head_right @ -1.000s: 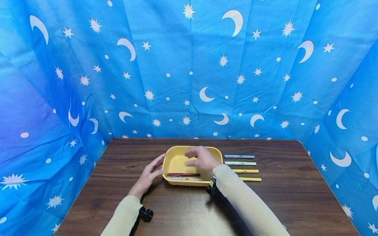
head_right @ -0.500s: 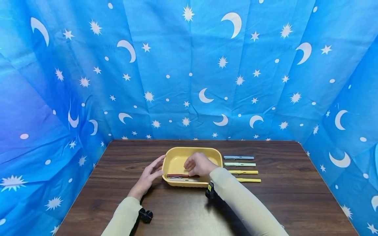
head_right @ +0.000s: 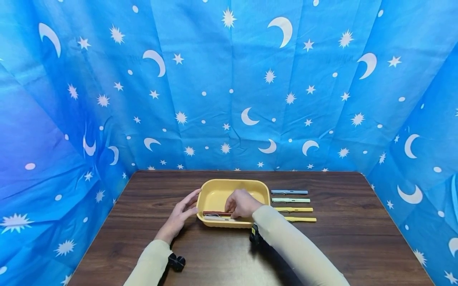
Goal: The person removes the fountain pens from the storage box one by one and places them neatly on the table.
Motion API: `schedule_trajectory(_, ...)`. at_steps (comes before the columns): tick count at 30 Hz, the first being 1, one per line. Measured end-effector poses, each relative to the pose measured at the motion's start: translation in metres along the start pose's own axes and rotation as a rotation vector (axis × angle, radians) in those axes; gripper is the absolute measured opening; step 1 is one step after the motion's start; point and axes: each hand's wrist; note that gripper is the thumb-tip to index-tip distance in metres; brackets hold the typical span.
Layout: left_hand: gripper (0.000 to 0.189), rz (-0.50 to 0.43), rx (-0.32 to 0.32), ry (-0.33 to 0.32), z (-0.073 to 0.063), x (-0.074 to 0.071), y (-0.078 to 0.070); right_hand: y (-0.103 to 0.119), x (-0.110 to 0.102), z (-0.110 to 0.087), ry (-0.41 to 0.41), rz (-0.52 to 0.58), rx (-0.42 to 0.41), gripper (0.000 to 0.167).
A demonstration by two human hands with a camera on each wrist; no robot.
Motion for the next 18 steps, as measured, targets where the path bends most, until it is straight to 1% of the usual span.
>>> schedule_trajectory(6, 0.062, -0.023, -0.007, 0.015, -0.0015, 0.0003, -0.0020, 0.0026, 0.0009, 0.0001, -0.004, 0.005, 0.010, 0.023)
schedule_trajectory(8, 0.062, -0.022, -0.006, 0.016, -0.0019, 0.0006, -0.0023, 0.0021, 0.0010, 0.0003, -0.002, -0.010, 0.008, 0.023)
schedule_trajectory(13, 0.063, -0.017, 0.017, 0.021, -0.0017, 0.0011, -0.0023, 0.0004, -0.0001, -0.0005, 0.004, -0.047, 0.001, 0.024)
schedule_trajectory(18, 0.064, -0.020, 0.021, 0.017, 0.0004, 0.0012, -0.0015, 0.0014, -0.0030, -0.0031, 0.006, -0.037, -0.020, 0.023)
Point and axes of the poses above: each hand's wrist, its own z-axis towards the middle knuckle, its own x-axis out of the palm, y = z × x, and after that the axes turned 4 degrees about -z, right-handed
